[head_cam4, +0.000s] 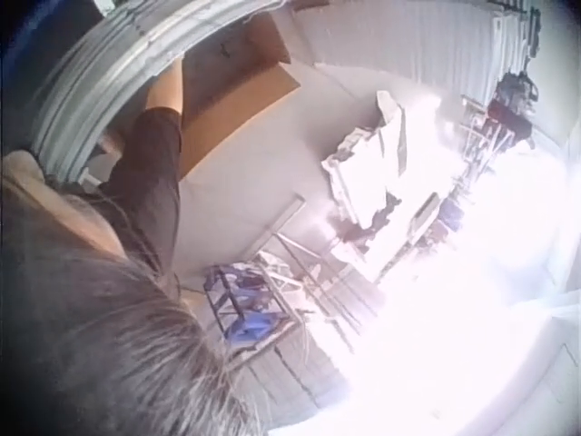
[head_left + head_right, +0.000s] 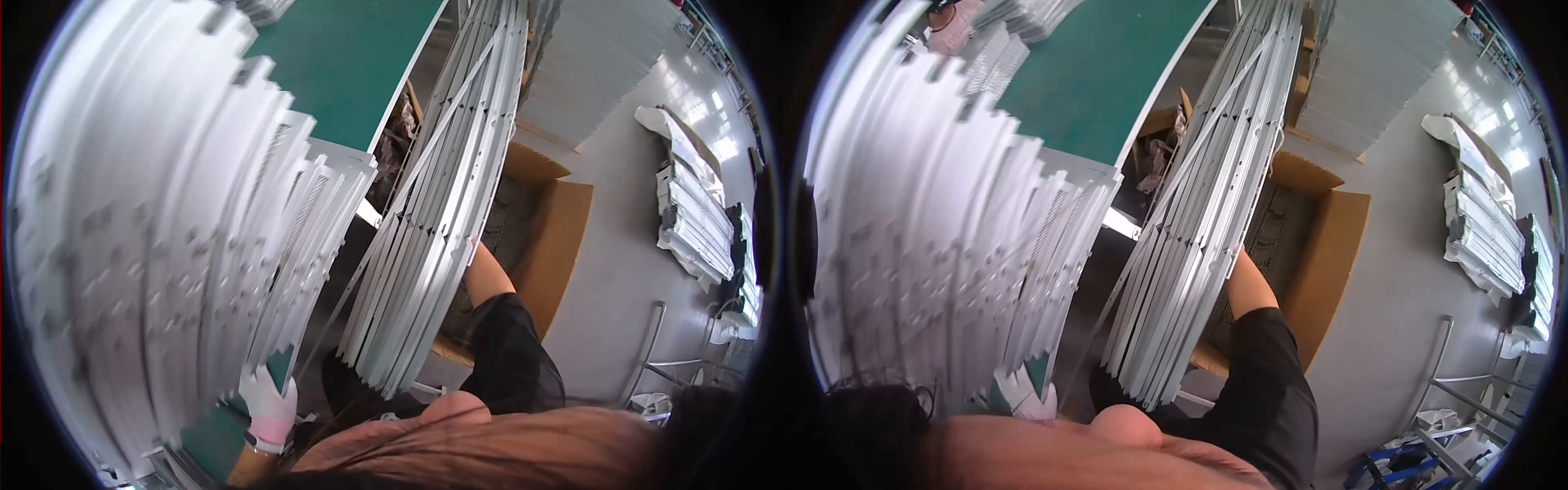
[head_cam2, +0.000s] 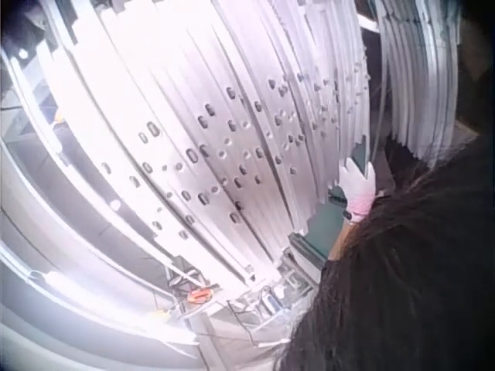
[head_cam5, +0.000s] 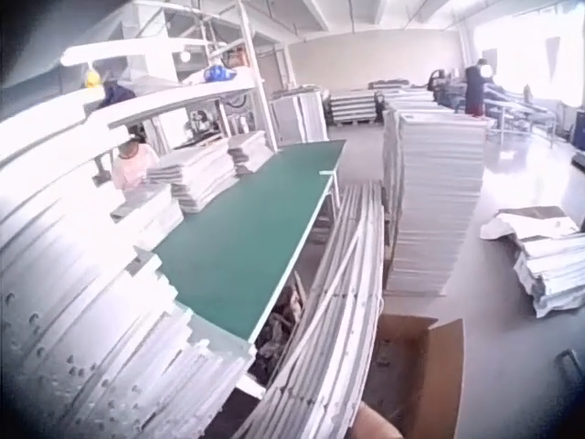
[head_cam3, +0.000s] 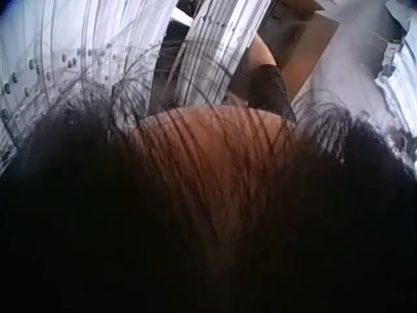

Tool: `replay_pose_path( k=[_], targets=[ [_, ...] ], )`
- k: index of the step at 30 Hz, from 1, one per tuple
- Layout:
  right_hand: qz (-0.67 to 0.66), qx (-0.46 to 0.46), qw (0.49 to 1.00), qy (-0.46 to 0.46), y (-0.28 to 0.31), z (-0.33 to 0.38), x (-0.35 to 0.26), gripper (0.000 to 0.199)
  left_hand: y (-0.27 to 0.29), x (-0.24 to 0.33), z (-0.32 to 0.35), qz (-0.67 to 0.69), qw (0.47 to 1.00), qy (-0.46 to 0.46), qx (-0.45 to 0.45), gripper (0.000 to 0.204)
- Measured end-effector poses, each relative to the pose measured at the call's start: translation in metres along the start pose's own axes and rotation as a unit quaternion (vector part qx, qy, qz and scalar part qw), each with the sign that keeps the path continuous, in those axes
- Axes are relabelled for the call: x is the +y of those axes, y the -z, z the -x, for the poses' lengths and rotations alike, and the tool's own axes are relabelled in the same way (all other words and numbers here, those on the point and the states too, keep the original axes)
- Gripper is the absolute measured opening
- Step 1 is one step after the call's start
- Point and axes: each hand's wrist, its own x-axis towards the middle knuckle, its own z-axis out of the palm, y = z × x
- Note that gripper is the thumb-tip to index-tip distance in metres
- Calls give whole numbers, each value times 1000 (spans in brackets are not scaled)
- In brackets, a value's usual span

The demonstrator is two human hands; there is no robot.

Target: Assembling metal frames onto mesh filter screens, using a mallet for fitting, and stacking finished units.

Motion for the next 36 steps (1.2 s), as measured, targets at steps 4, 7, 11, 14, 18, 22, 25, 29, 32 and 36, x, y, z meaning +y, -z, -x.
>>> replay_pose_path(
  k=[4,7,11,14,18,22,25,29,32,36],
  targets=[
    [4,3,1000,1,11,-53,35,38,-20,-12,1,-61,998,4,11,63],
    [20,0,1000,2,8,-77,53,37,13,34,-10,23,986,163,21,66],
    [44,16,999,-1,41,-85,69,37,-5,27,-6,11,971,237,-15,69],
    [71,30,997,6,61,-81,70,36,-16,14,1,9,959,278,-43,71],
    [94,18,995,8,64,-95,88,36,-10,24,-1,-25,951,308,-33,75],
    [122,10,992,34,61,-107,80,35,-9,21,-4,-4,950,312,-25,80],
    [156,14,985,76,61,-105,43,34,-16,30,-9,17,947,319,22,84],
    [156,8,983,92,-28,-67,50,34,-14,26,12,-56,949,304,64,86],
    [200,36,968,146,7,-44,-3,33,-4,33,-9,-40,948,305,-85,86],
    [234,52,955,174,23,-22,-30,33,-16,4,9,-107,947,283,-108,81]
  ],
)
